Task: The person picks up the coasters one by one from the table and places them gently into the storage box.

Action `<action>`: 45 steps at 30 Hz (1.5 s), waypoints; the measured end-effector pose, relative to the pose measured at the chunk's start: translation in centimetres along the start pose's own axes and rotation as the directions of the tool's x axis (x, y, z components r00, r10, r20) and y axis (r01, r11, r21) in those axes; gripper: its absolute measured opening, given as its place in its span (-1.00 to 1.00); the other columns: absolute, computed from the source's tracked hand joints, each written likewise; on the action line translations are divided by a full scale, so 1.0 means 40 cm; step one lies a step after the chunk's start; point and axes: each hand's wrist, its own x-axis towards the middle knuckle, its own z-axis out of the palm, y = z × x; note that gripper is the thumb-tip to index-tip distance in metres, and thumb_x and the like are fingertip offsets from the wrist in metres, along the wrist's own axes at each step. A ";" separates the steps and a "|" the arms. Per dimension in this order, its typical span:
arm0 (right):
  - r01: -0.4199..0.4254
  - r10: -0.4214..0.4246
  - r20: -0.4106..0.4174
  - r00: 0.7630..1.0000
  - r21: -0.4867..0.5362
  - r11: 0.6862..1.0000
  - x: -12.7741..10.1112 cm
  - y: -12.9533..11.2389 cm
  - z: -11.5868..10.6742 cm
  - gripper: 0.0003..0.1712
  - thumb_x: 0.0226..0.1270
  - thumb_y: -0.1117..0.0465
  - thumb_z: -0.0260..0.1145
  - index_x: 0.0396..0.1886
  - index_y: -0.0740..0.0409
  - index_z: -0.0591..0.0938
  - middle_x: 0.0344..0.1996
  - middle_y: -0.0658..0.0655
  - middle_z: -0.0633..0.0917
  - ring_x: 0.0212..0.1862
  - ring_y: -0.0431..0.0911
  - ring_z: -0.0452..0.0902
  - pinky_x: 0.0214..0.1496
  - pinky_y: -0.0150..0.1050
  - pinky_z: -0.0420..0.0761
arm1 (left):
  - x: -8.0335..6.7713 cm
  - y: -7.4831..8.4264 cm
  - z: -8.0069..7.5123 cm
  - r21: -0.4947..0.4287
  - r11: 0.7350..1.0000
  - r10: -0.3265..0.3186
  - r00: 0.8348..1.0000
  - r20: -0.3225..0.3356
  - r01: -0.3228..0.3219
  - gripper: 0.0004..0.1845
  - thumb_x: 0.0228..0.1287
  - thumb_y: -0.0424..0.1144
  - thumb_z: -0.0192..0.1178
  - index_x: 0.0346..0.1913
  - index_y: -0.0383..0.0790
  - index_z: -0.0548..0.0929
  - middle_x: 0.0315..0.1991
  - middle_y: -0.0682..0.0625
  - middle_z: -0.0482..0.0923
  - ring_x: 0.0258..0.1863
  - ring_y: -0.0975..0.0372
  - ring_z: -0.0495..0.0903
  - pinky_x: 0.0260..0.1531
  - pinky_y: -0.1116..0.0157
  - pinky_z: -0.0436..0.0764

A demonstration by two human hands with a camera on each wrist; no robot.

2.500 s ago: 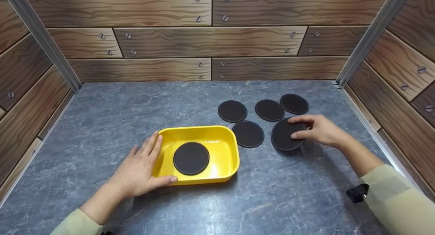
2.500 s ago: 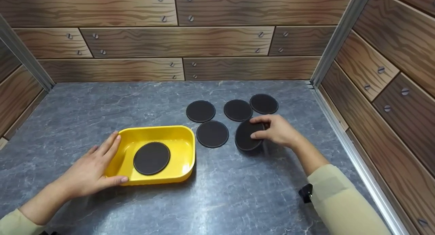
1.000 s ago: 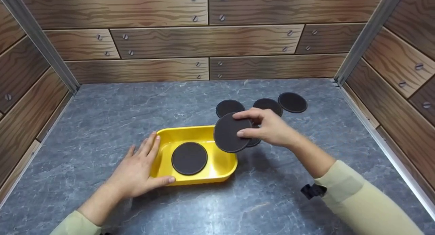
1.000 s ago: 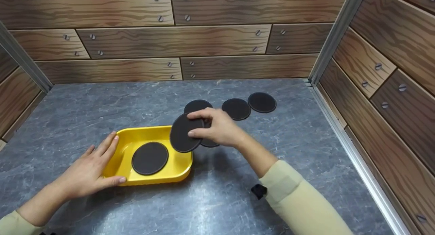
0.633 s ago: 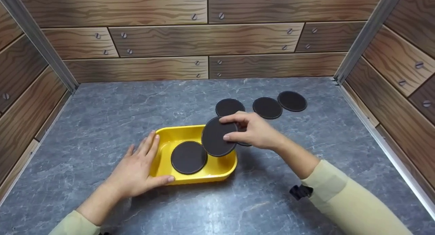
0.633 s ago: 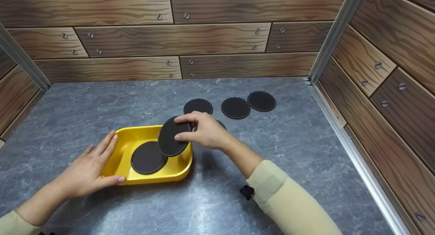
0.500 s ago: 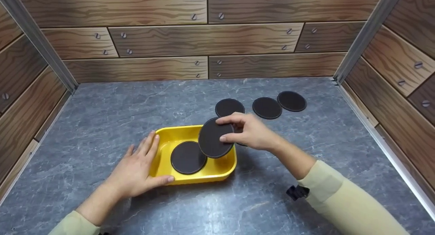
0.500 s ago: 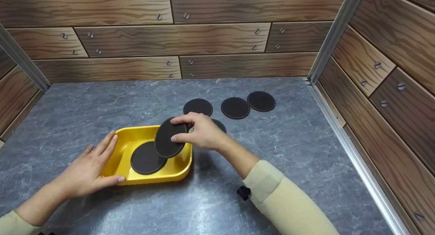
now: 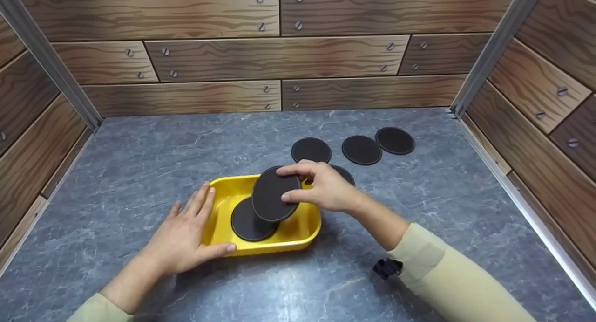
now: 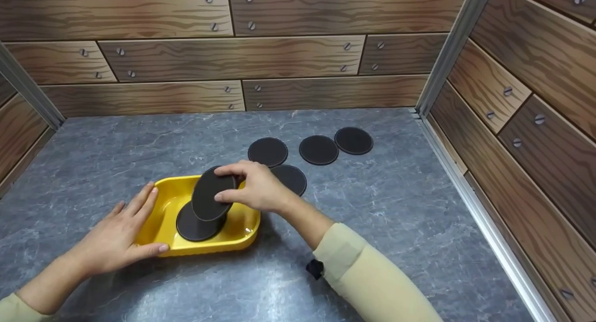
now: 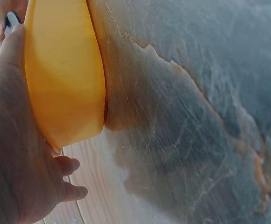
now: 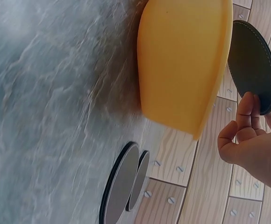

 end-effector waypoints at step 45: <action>-0.033 0.082 0.122 0.989 -0.362 0.932 0.038 0.013 0.152 -0.35 0.33 0.01 0.56 0.38 0.05 0.68 0.06 0.12 0.67 0.08 0.03 0.54 0.25 -0.03 0.50 | 0.001 0.003 -0.005 -0.004 1.000 -0.008 0.999 0.032 0.008 0.33 0.27 0.63 0.08 0.71 -0.36 -0.04 0.72 -0.28 -0.22 0.63 -0.22 0.09 0.45 -0.42 0.14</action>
